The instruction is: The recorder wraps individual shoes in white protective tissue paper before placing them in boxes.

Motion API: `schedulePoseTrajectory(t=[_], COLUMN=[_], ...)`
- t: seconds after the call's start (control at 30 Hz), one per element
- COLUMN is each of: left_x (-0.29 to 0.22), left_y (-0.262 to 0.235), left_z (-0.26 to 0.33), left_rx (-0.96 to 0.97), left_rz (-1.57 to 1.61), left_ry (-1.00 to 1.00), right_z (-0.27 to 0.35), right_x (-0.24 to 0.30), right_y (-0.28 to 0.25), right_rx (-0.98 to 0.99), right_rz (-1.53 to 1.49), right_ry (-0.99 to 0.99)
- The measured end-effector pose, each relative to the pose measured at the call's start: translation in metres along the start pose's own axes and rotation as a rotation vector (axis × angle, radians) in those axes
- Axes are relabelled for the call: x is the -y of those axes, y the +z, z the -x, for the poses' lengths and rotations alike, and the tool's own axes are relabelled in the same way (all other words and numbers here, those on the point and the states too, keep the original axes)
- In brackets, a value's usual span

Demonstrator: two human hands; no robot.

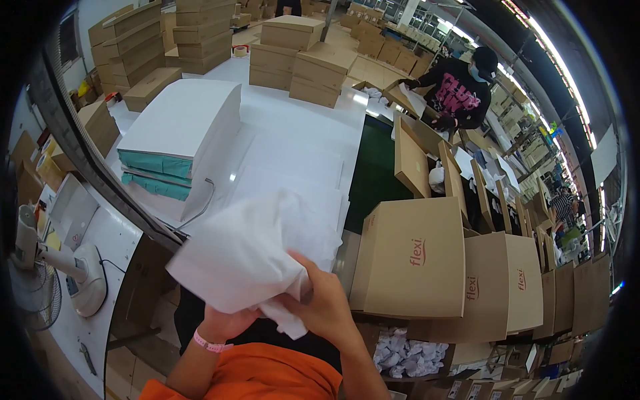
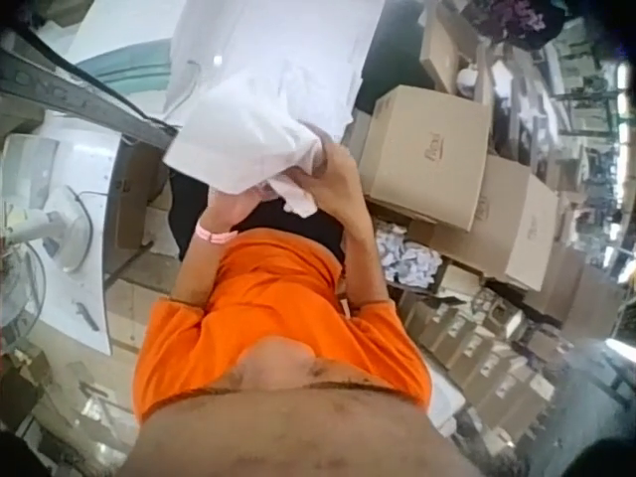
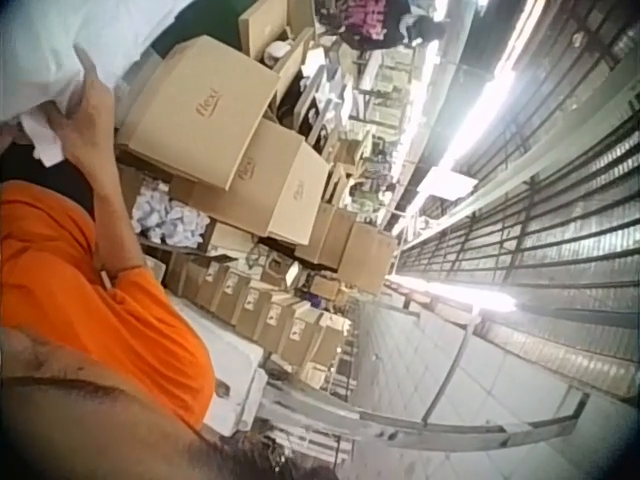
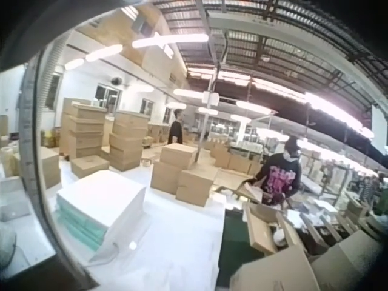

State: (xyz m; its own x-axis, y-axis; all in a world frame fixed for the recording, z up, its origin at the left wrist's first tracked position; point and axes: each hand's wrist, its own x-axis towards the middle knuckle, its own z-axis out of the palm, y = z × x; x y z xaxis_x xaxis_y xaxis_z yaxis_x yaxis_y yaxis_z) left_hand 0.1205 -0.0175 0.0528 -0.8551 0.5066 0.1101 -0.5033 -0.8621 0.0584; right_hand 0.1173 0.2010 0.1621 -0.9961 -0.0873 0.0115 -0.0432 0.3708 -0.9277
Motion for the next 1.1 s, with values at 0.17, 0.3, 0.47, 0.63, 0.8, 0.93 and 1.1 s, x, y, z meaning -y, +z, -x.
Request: schedulePoseTrajectory(t=[0.17,0.3,0.47,0.63,0.8,0.93,1.1], left_x=[0.013,-0.007,0.017,0.022,0.039,0.061,0.053], left_y=[0.047,0.096,0.07,0.051,0.037,0.027,0.022], left_z=[0.006,0.02,-0.011,-0.008,-0.013,-0.024,-0.04], left_rx=[-0.67,-0.233,0.149,0.043,-0.068,-0.27,0.105], left_rz=[-0.908,-1.832,-1.529,-1.473,-1.501,-1.196,-1.635], left_ry=[0.697,0.852,0.106,-0.012,0.394,0.532,0.527], right_z=[-0.003,0.005,0.024,0.031,0.054,0.059,0.055], right_x=[-0.019,0.001,0.022,0.002,-0.048,-0.045,-0.058], right_y=[-0.031,-0.036,-0.004,-0.008,-0.014,0.04,0.05], right_rx=[-0.293,-0.219,0.072,-0.031,0.075,0.062,-0.255], right_rz=[0.53,0.581,0.048,0.237,0.023,-1.1,-0.917], right_ry=[-0.3,-0.41,-0.484,-0.34,-0.082,0.276,0.138])
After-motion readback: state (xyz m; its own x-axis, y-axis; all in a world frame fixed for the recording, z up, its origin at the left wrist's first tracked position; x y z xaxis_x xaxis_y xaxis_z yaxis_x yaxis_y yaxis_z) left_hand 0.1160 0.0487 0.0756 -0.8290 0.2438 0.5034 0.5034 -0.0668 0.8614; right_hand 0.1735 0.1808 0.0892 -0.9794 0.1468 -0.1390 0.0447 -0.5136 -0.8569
